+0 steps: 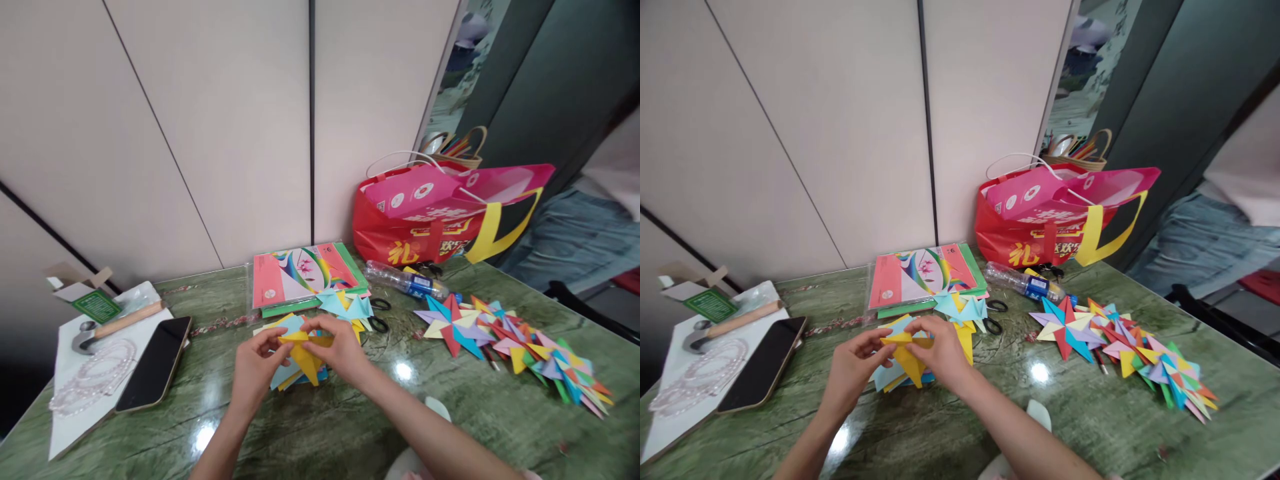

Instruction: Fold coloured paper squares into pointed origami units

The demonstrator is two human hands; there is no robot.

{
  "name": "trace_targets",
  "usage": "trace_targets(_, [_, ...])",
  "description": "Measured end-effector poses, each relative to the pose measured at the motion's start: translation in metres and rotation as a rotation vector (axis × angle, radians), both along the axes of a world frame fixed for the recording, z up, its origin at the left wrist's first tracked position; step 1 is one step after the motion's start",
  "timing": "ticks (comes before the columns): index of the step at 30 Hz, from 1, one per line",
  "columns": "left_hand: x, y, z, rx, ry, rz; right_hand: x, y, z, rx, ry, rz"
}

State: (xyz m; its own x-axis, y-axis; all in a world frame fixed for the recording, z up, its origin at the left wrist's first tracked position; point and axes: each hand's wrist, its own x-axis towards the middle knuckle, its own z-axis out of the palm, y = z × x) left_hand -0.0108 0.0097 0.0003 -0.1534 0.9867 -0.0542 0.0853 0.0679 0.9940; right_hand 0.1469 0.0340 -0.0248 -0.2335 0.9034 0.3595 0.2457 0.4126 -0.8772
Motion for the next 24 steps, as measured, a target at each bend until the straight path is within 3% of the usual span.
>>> trace_targets(3, [0.0008,-0.0003,0.0000,0.000,-0.022,0.022,0.0007,-0.0023,0.0024,0.195,-0.087,-0.028])
trace_targets(5, [0.0015,-0.0006,0.0007,0.005,-0.038,0.035,0.0005,-0.0028,0.0027,0.236,-0.102,-0.016])
trace_targets(15, [0.0034,-0.0001,0.0008,0.070,-0.046,0.037,-0.0027,-0.0031,-0.0010,0.183,-0.192,0.017])
trace_targets(24, [0.0020,-0.0017,0.0025,0.061,-0.002,-0.036,-0.0025,-0.0010,0.0018,0.036,-0.044,0.067])
